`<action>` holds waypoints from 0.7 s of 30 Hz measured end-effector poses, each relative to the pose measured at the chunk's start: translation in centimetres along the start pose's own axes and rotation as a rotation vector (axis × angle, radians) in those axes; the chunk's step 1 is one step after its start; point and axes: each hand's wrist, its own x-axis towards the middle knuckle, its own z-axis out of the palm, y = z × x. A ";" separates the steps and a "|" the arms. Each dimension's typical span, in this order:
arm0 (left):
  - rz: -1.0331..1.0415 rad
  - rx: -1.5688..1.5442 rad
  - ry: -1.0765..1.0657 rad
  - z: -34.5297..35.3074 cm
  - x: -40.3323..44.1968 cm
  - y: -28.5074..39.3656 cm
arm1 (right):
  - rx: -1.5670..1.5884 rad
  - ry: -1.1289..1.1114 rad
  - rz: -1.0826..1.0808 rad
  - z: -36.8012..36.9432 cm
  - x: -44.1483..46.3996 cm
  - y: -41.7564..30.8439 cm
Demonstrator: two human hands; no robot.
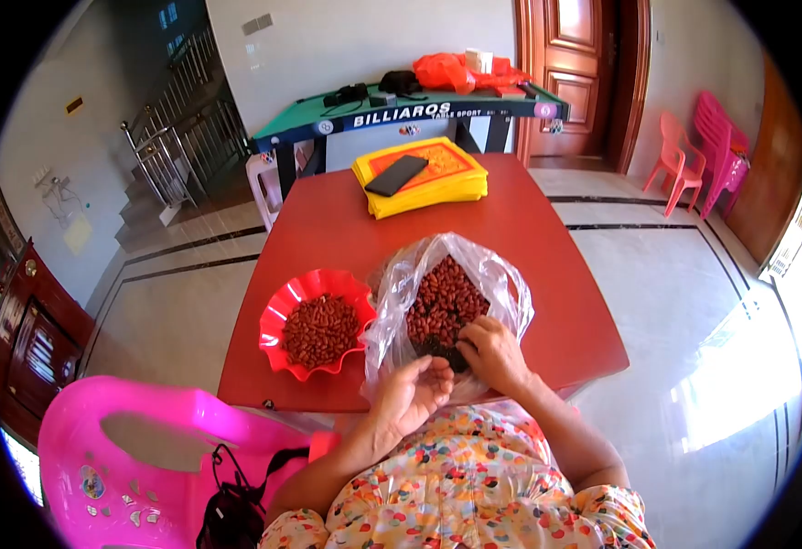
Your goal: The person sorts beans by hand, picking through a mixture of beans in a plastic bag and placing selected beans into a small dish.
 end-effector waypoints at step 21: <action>0.022 -0.095 -0.001 -0.1 0.3 0.1 | 0.497 -0.120 -0.131 -1.7 1.0 -3.3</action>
